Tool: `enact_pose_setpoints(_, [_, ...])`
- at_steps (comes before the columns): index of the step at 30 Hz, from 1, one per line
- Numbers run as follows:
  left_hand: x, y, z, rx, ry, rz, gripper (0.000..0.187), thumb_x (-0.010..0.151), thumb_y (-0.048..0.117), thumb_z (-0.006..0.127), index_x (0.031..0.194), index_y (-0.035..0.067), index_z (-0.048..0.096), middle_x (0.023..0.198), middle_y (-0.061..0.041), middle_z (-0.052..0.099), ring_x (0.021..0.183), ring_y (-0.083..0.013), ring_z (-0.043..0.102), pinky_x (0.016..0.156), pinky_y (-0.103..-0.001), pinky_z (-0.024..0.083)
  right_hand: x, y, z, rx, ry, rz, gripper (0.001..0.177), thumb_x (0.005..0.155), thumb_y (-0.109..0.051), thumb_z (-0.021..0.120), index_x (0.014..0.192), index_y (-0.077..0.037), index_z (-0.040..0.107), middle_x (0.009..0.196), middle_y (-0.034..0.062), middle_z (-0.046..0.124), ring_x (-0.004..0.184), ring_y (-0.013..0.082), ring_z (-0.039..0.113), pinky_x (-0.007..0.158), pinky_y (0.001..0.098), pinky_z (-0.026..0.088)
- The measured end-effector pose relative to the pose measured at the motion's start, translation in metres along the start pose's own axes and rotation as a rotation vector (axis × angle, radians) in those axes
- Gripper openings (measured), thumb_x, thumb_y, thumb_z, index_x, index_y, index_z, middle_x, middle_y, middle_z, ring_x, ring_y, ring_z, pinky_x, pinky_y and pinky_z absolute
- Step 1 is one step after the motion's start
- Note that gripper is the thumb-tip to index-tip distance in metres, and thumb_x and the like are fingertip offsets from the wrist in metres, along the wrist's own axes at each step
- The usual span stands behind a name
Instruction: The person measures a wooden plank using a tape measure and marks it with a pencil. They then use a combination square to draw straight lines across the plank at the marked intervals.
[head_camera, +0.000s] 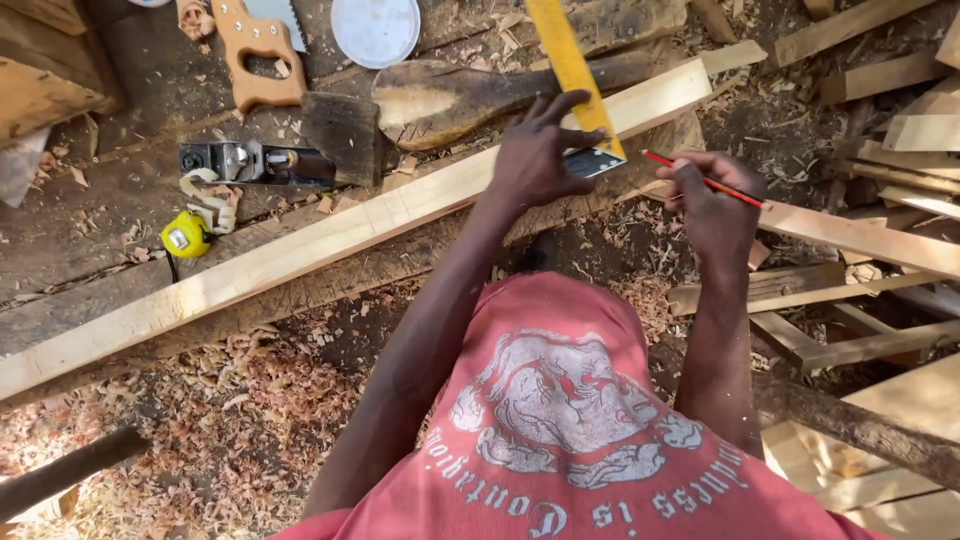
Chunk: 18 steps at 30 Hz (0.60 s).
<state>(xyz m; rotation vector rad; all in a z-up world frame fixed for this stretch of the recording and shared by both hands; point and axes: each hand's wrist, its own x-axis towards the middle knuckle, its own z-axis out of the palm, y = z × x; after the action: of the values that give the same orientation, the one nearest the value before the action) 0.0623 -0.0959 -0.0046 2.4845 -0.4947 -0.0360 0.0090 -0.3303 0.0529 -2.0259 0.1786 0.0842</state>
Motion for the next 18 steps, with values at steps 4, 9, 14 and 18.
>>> enact_pose_setpoints(4, [0.043, 0.023, 0.019, 0.013, -0.038, -0.001, 0.062, 0.069, 0.050, 0.097, 0.126, 0.035, 0.076, 0.156, -0.002, 0.042, 0.138, -0.0294, 0.045, 0.112, -0.068, 0.039, 0.014, 0.003, -0.007, 0.210, 0.208, -0.063, 0.013, 0.105, -0.005, 0.062, 0.113, -0.003, 0.072, 0.094, 0.0104, 0.079, 0.064, 0.0089, 0.069, 0.057, 0.0186, 0.060])
enact_pose_setpoints(9, [0.074, 0.036, 0.046, 0.025, -0.003, 0.044, 0.062, 0.073, 0.054, 0.093, 0.127, 0.032, 0.076, 0.156, -0.004, 0.041, 0.142, -0.0350, 0.038, 0.112, -0.069, 0.040, 0.037, 0.011, -0.021, 0.242, 0.283, -0.049, 0.014, 0.102, -0.009, 0.064, 0.111, -0.007, 0.074, 0.093, 0.0073, 0.080, 0.064, 0.0080, 0.068, 0.052, 0.0191, 0.056])
enact_pose_setpoints(14, [0.091, 0.043, 0.059, 0.075, 0.010, 0.080, 0.068, 0.071, 0.062, 0.093, 0.129, 0.032, 0.076, 0.157, -0.002, 0.040, 0.145, -0.0312, 0.036, 0.113, -0.062, 0.040, 0.055, 0.017, -0.022, 0.299, 0.318, -0.075, 0.018, 0.098, -0.009, 0.063, 0.109, -0.003, 0.075, 0.089, 0.0100, 0.079, 0.061, 0.0098, 0.065, 0.050, 0.0220, 0.055])
enact_pose_setpoints(18, [0.084, 0.044, 0.059, 0.037, 0.052, 0.100, 0.062, 0.072, 0.055, 0.092, 0.126, 0.029, 0.077, 0.154, -0.005, 0.046, 0.141, -0.0317, 0.043, 0.105, -0.060, 0.051, 0.063, 0.023, -0.021, 0.230, 0.323, -0.012, 0.014, 0.100, -0.010, 0.063, 0.111, -0.009, 0.073, 0.089, 0.0043, 0.080, 0.064, 0.0057, 0.069, 0.050, 0.0172, 0.057])
